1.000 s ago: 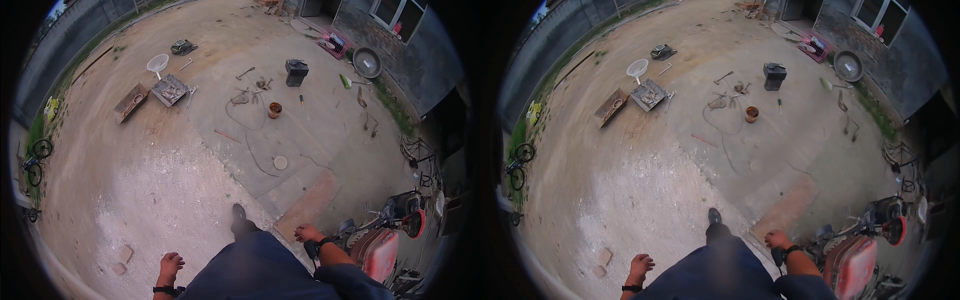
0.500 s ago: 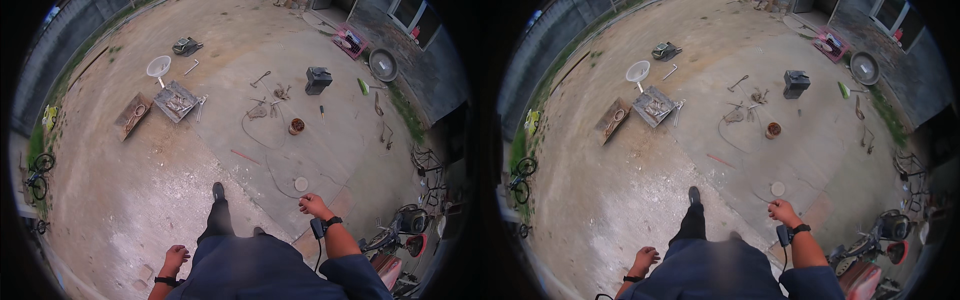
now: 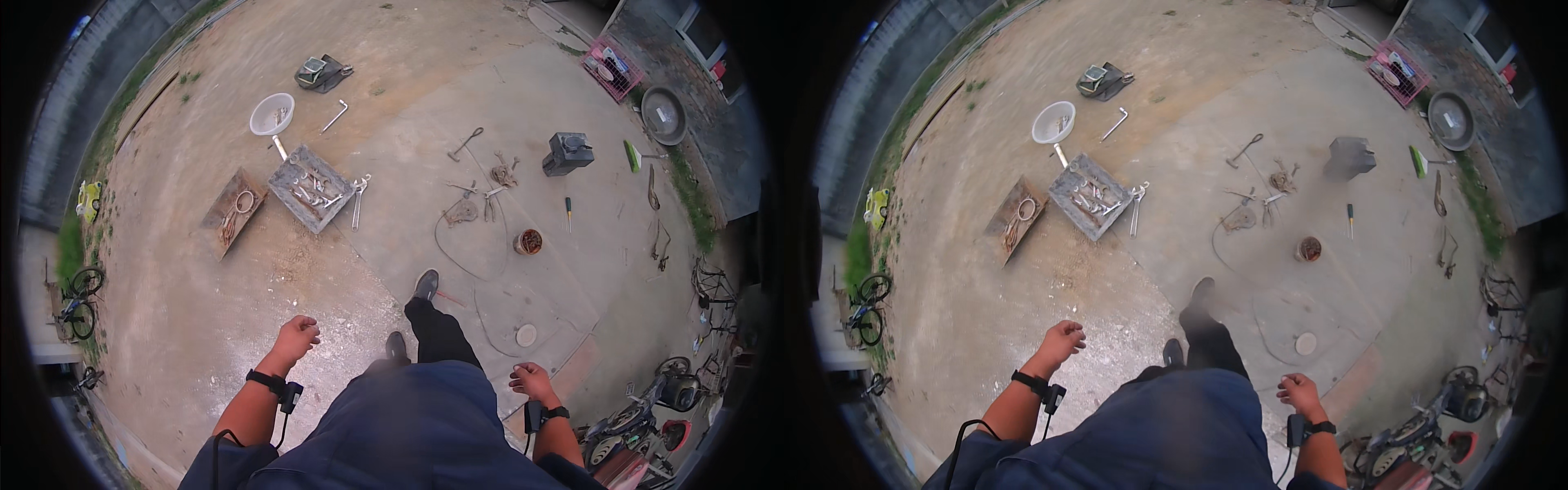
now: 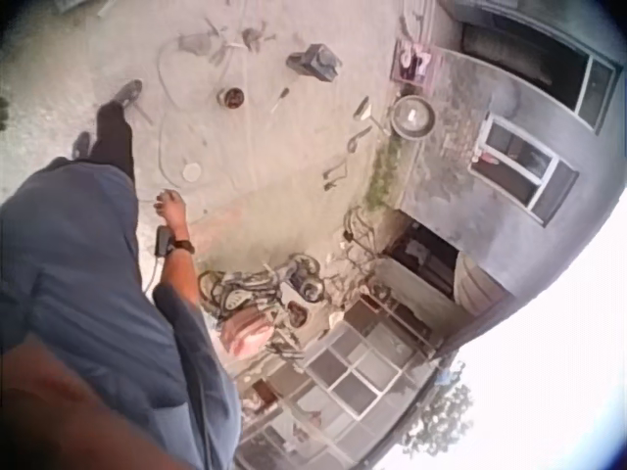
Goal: The person works on a scooter's rear suspension area, using a hammer and metal rod to tap a component. They walk to retrieve tools from the ground and return to continue tapping the part. The task involves repeated hammering and handling of small parts.
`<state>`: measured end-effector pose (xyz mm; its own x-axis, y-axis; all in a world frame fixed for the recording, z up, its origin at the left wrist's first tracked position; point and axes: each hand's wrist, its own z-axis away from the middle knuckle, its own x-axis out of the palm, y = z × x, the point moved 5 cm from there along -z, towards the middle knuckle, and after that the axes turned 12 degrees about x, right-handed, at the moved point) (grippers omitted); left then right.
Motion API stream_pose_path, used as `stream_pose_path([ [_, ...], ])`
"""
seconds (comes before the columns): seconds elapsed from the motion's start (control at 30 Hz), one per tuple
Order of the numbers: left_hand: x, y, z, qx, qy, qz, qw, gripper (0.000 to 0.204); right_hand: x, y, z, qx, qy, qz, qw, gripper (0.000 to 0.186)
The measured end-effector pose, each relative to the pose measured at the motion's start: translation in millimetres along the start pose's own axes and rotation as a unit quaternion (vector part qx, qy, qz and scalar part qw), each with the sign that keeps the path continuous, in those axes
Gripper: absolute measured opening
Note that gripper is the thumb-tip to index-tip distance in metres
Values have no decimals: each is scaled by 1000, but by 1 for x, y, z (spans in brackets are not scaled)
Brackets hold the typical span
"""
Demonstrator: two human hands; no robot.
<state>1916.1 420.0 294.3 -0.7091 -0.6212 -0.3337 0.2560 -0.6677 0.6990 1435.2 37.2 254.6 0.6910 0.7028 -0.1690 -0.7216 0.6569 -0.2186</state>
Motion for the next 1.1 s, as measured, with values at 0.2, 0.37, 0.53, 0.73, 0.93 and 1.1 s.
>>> stream_pose_path([
  [0.2, 28, 86, -116, -19, -52, -31, 998, 34, 5, -80, -76, 33, 11, -43, 998, 27],
  [0.37, 44, 143, -195, -43, -78, -52, 995, 38, 3, -175, -107, 65, 5, -76, 995, 26],
  [0.53, 60, 225, -268, -40, -107, -79, 990, 36, -9, -302, -95, 17, 23, -102, 994, 25],
  [0.73, 71, 290, -378, -30, -125, -82, 988, 34, -20, -378, -97, 15, 54, -135, 989, 26],
  [0.93, 83, 323, -503, -17, -180, -115, 977, 31, -11, -365, -120, 116, 112, -165, 973, 25],
  [1.1, 101, 345, -610, -1, -229, -147, 962, 29, 46, -384, -141, 184, 104, -189, 959, 26],
])
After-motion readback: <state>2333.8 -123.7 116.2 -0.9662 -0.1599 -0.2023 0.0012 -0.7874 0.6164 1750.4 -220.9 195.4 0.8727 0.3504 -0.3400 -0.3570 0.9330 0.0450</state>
